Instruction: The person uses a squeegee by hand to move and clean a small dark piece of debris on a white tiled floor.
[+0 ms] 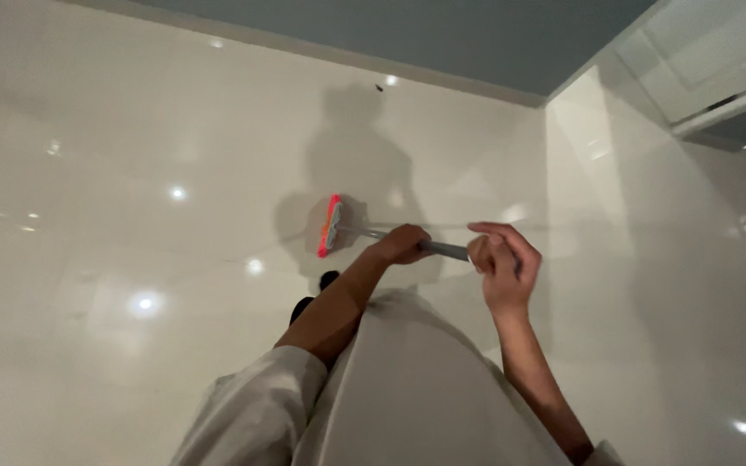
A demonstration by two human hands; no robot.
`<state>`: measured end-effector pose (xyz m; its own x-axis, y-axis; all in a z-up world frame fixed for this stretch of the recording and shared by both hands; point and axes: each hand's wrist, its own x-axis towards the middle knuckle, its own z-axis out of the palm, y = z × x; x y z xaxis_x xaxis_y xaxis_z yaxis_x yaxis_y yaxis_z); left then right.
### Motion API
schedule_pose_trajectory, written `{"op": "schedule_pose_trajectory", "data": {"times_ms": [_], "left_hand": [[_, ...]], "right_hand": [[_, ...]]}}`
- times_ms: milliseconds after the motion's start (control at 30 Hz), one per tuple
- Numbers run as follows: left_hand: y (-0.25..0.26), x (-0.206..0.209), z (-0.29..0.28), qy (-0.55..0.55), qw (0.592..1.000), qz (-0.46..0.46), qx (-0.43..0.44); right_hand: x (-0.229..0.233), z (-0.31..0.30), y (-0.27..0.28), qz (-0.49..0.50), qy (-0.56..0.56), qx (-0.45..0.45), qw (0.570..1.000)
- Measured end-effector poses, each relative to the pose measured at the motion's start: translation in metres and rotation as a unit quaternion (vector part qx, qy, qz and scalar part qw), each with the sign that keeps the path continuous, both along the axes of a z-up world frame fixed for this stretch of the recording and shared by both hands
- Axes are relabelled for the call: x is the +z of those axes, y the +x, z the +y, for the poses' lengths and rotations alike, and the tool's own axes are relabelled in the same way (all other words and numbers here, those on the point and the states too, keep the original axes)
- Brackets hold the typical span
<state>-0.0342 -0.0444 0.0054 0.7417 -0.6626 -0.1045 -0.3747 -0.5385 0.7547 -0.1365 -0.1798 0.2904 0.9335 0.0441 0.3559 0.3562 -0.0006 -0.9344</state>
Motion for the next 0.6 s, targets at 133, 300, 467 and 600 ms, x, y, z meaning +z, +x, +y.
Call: {"op": "schedule_pose_trajectory", "data": {"times_ms": [133,300,467,600], "left_hand": [[-0.019,0.017,-0.031,-0.025,1.0,-0.015,-0.007],[-0.058,0.075,-0.051,-0.034,0.998,-0.007,-0.046],[-0.079,0.133,-0.058,-0.164,0.974,0.066,-0.144],[-0.071,0.137,-0.067,-0.131,0.969,0.116,-0.174]], "right_hand": [[0.02,-0.016,-0.038,0.007,-0.042,-0.022,0.999],[0.07,-0.011,-0.067,-0.07,-0.128,-0.027,0.989],[0.104,0.003,-0.083,-0.07,-0.154,0.064,0.983],[0.099,0.022,-0.076,-0.116,-0.242,0.041,0.962]]}}
